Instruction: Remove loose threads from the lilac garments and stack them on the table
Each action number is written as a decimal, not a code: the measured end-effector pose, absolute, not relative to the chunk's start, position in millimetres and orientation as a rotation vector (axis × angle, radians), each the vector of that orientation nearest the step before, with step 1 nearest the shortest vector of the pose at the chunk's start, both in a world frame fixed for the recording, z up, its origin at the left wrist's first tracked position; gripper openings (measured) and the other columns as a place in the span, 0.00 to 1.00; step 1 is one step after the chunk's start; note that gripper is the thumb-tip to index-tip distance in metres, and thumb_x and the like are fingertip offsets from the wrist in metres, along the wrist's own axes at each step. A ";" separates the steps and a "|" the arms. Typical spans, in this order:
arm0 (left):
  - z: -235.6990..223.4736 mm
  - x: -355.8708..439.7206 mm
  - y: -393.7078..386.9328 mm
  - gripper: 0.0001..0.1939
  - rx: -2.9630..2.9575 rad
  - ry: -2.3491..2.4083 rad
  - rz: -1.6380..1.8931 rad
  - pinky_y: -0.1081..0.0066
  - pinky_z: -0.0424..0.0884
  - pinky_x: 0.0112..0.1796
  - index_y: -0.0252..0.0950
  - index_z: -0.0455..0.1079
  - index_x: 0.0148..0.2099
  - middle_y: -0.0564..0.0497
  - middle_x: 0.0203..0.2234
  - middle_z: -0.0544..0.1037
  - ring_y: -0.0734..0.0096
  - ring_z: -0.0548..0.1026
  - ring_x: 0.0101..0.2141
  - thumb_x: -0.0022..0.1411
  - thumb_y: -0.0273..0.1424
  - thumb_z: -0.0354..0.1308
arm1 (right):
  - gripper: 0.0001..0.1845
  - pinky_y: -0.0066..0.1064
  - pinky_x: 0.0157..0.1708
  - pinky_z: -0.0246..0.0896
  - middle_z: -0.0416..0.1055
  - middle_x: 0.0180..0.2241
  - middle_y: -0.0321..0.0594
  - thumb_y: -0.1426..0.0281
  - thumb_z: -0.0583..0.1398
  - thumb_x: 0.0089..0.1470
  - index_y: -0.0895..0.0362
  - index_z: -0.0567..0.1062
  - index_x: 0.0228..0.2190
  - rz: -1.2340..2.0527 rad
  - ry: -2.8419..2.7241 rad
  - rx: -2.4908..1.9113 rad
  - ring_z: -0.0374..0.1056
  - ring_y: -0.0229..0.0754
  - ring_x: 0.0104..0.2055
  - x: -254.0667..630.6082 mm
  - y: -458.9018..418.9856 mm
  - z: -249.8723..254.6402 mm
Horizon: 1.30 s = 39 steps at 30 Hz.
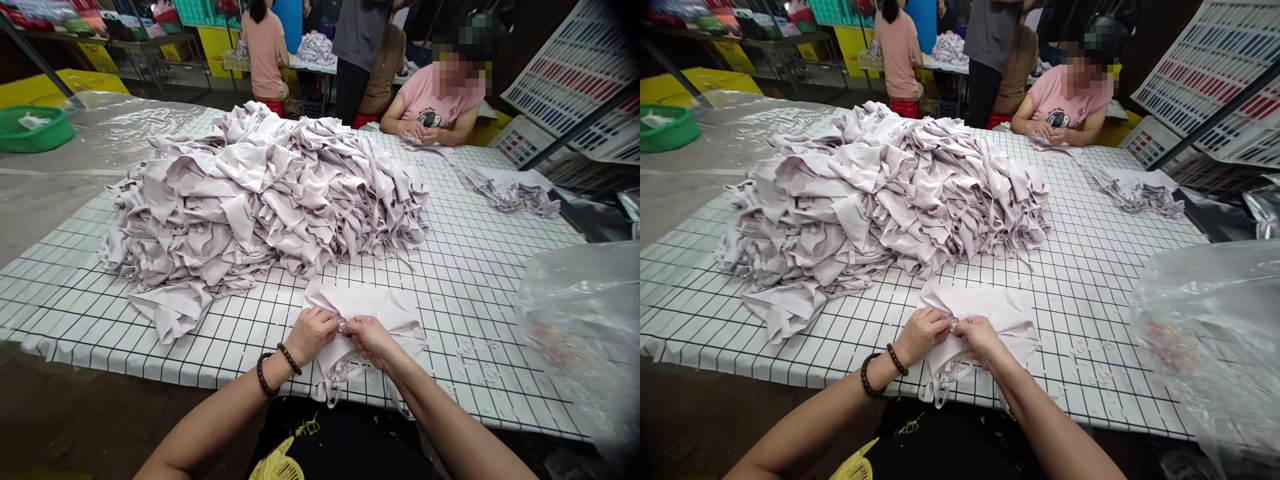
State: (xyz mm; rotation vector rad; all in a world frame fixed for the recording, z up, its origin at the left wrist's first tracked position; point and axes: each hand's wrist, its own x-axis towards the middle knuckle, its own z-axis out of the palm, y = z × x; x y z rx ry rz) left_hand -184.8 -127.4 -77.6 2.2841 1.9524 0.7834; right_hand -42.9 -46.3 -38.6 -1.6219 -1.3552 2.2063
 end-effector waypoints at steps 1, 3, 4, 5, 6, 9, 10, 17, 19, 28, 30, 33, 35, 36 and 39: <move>-77.3 -184.8 -127.5 0.04 2.285 1.955 0.782 0.69 0.61 0.31 0.36 0.72 0.35 0.51 0.31 0.76 0.68 0.71 0.34 0.61 0.29 0.56 | 0.12 0.26 0.12 0.24 0.43 0.08 0.22 0.71 0.59 0.36 0.54 0.57 0.14 2.187 -1.360 -1.631 0.34 0.27 0.12 -43.2 -46.4 -38.0; -77.1 -184.8 -127.5 0.04 2.283 1.963 0.781 0.69 0.61 0.31 0.36 0.71 0.34 0.51 0.30 0.76 0.68 0.71 0.33 0.61 0.29 0.56 | 0.12 0.26 0.12 0.24 0.44 0.08 0.22 0.71 0.59 0.35 0.54 0.57 0.14 2.160 -1.348 -1.650 0.33 0.27 0.12 -43.4 -46.2 -37.1; -77.2 -184.8 -127.5 0.04 2.285 1.965 0.781 0.69 0.61 0.31 0.36 0.71 0.34 0.52 0.30 0.76 0.68 0.71 0.33 0.61 0.29 0.56 | 0.12 0.26 0.12 0.24 0.44 0.08 0.22 0.71 0.59 0.35 0.54 0.58 0.15 2.153 -1.334 -1.663 0.33 0.27 0.12 -43.3 -46.0 -36.8; -77.3 -184.8 -127.5 0.04 2.288 1.966 0.780 0.69 0.61 0.31 0.36 0.71 0.34 0.52 0.30 0.76 0.68 0.71 0.33 0.61 0.29 0.56 | 0.12 0.26 0.12 0.24 0.44 0.09 0.22 0.71 0.59 0.34 0.54 0.58 0.15 2.150 -1.321 -1.677 0.33 0.27 0.12 -43.1 -45.8 -36.6; -77.4 -184.8 -127.5 0.04 2.293 1.966 0.777 0.69 0.61 0.31 0.36 0.71 0.34 0.52 0.29 0.75 0.68 0.71 0.33 0.61 0.28 0.56 | 0.11 0.26 0.12 0.24 0.44 0.09 0.22 0.70 0.59 0.34 0.54 0.59 0.15 2.141 -1.310 -1.690 0.34 0.27 0.12 -43.0 -45.9 -36.5; -76.5 -184.3 -127.5 0.06 2.290 1.965 0.770 0.69 0.61 0.31 0.36 0.71 0.33 0.51 0.29 0.75 0.68 0.70 0.33 0.62 0.29 0.55 | 0.11 0.25 0.12 0.26 0.45 0.09 0.22 0.70 0.60 0.35 0.54 0.59 0.16 2.070 -1.308 -1.716 0.35 0.27 0.12 -43.4 -48.2 -37.3; -75.9 -184.0 -127.5 0.07 2.280 1.965 0.773 0.69 0.62 0.32 0.36 0.71 0.33 0.51 0.29 0.75 0.68 0.70 0.33 0.62 0.29 0.54 | 0.11 0.25 0.12 0.26 0.46 0.09 0.22 0.70 0.59 0.35 0.54 0.59 0.16 2.021 -1.309 -1.720 0.35 0.27 0.12 -44.0 -49.8 -38.1; -75.6 -181.9 -127.4 0.10 2.208 1.961 0.824 0.68 0.64 0.33 0.36 0.72 0.33 0.50 0.28 0.75 0.68 0.70 0.33 0.65 0.31 0.52 | 0.14 0.24 0.10 0.37 0.53 0.10 0.25 0.63 0.61 0.41 0.55 0.61 0.18 1.771 -1.328 -1.643 0.43 0.28 0.11 -51.2 -66.5 -48.1; -75.8 -182.2 -127.9 0.09 2.165 1.952 0.832 0.68 0.65 0.33 0.36 0.73 0.33 0.50 0.28 0.75 0.68 0.70 0.33 0.64 0.29 0.53 | 0.15 0.24 0.09 0.40 0.59 0.13 0.28 0.58 0.60 0.45 0.56 0.63 0.20 1.847 -1.388 -1.602 0.45 0.29 0.10 -48.8 -73.1 -46.1; -47.3 -195.2 -122.6 0.15 1.859 1.724 0.959 0.65 0.69 0.46 0.37 0.71 0.49 0.46 0.42 0.72 0.66 0.70 0.43 0.60 0.25 0.51 | 0.16 0.36 0.46 0.61 0.73 0.43 0.46 0.73 0.49 0.58 0.58 0.73 0.43 0.809 -2.455 -1.374 0.67 0.46 0.46 16.7 -38.7 -23.3; -46.2 -198.1 -117.1 0.16 1.795 1.764 0.977 0.66 0.70 0.46 0.37 0.70 0.49 0.46 0.42 0.71 0.67 0.70 0.43 0.62 0.23 0.48 | 0.20 0.37 0.46 0.58 0.69 0.48 0.49 0.79 0.48 0.55 0.58 0.71 0.47 0.458 -2.657 -1.334 0.64 0.48 0.49 27.4 -11.6 -30.0; -53.4 -200.1 -111.3 0.17 1.801 1.876 0.968 0.65 0.70 0.47 0.37 0.70 0.49 0.46 0.41 0.70 0.67 0.70 0.44 0.61 0.21 0.48 | 0.20 0.33 0.39 0.57 0.66 0.48 0.47 0.78 0.49 0.56 0.55 0.69 0.49 0.218 -2.863 -1.257 0.64 0.46 0.46 32.2 20.4 -38.6; -59.4 -199.6 -110.5 0.16 1.853 1.974 0.923 0.64 0.69 0.47 0.37 0.70 0.49 0.46 0.41 0.70 0.66 0.69 0.44 0.61 0.21 0.49 | 0.17 0.31 0.34 0.55 0.68 0.42 0.45 0.74 0.50 0.57 0.54 0.70 0.47 0.191 -2.882 -1.282 0.65 0.44 0.41 31.4 32.8 -40.2; -61.5 -198.9 -110.9 0.16 1.874 2.034 0.882 0.63 0.69 0.46 0.38 0.70 0.48 0.46 0.41 0.70 0.65 0.69 0.43 0.60 0.21 0.49 | 0.15 0.30 0.32 0.54 0.68 0.39 0.43 0.73 0.50 0.57 0.55 0.71 0.44 0.209 -2.861 -1.317 0.65 0.43 0.39 31.2 37.3 -40.2; -63.4 -196.0 -113.2 0.15 1.865 2.213 0.738 0.62 0.69 0.43 0.38 0.69 0.49 0.46 0.41 0.69 0.63 0.69 0.41 0.60 0.24 0.51 | 0.08 0.28 0.30 0.52 0.68 0.34 0.39 0.71 0.52 0.54 0.56 0.71 0.34 0.407 -2.730 -1.448 0.63 0.39 0.34 35.0 49.6 -41.3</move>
